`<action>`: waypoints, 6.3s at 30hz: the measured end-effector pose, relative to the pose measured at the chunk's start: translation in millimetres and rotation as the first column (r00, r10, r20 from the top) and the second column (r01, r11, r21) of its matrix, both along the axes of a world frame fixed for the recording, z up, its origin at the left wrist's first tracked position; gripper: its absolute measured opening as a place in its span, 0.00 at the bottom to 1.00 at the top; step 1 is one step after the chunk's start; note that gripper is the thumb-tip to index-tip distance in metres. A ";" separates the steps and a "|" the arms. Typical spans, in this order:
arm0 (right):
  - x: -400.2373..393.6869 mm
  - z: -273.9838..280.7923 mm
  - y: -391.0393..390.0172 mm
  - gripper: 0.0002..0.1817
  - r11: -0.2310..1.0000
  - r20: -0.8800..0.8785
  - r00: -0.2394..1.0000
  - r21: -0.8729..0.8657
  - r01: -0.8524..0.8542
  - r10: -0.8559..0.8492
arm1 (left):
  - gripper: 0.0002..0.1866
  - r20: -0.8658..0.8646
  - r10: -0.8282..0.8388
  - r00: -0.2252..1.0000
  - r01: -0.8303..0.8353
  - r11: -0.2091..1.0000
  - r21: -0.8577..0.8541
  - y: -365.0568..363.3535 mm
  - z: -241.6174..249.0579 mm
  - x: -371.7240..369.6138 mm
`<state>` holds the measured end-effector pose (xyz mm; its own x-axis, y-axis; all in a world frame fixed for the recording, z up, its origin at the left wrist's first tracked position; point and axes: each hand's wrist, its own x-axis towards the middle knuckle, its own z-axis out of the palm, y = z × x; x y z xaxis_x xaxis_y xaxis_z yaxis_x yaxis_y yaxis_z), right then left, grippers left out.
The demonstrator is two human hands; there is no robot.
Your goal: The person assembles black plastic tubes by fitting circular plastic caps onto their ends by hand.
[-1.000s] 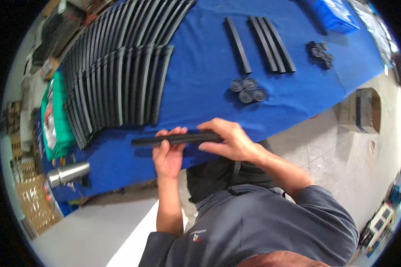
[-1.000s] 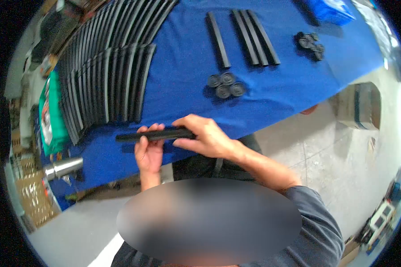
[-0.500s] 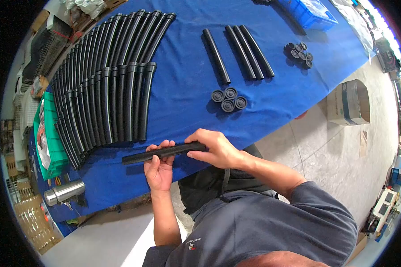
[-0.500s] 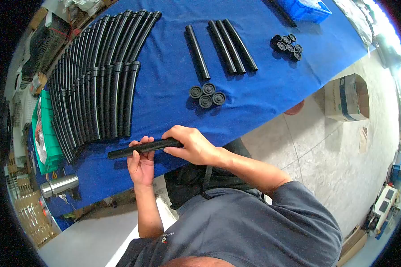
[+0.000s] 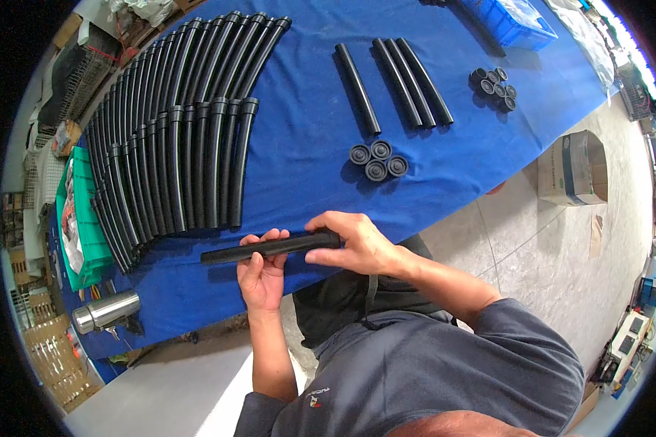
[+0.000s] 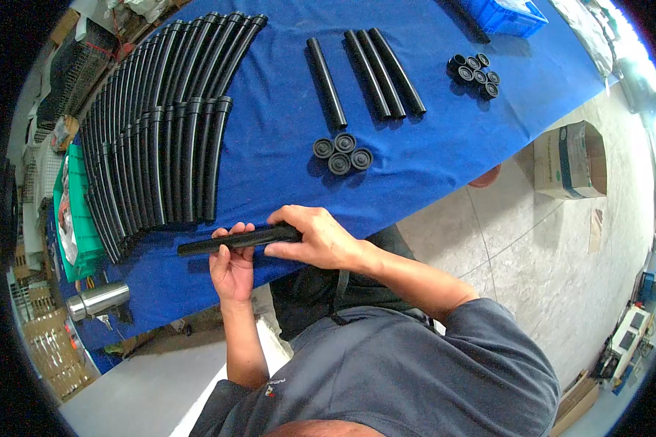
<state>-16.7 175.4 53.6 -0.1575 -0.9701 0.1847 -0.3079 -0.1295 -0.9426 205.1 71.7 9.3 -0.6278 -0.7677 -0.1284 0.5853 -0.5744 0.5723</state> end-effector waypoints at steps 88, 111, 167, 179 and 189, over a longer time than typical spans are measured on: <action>-4.0 -12.6 0.5 0.22 0.999 0.086 0.996 0.022 0.032 -0.034 | 0.17 -0.008 0.022 1.000 -0.022 0.998 0.065 -2.4 0.5 -1.4; -4.2 -6.8 3.1 0.22 0.983 0.221 0.974 0.184 0.011 -0.053 | 0.18 -0.025 0.030 0.999 -0.027 0.996 0.081 3.7 -6.3 11.7; -17.0 -18.5 -6.2 0.37 0.959 0.667 0.743 0.170 -0.227 0.057 | 0.23 0.212 0.974 0.083 0.678 0.101 -0.729 -145.6 144.8 67.0; -20.8 -19.7 -5.0 0.27 0.949 0.696 0.715 0.185 -0.256 0.057 | 0.26 0.205 0.924 -0.323 0.817 0.381 -0.433 -254.0 117.5 65.5; -19.8 -22.2 -2.8 0.23 0.949 0.712 0.700 0.188 -0.254 0.046 | 0.27 0.213 0.886 -0.413 0.804 0.464 -0.371 -257.6 114.0 61.9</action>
<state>-36.5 172.6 31.4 0.0132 -0.9854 -0.1699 0.4462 0.1579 -0.8809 267.1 -185.9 123.3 -0.3031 -0.9146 0.2675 -0.9483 0.2618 -0.1793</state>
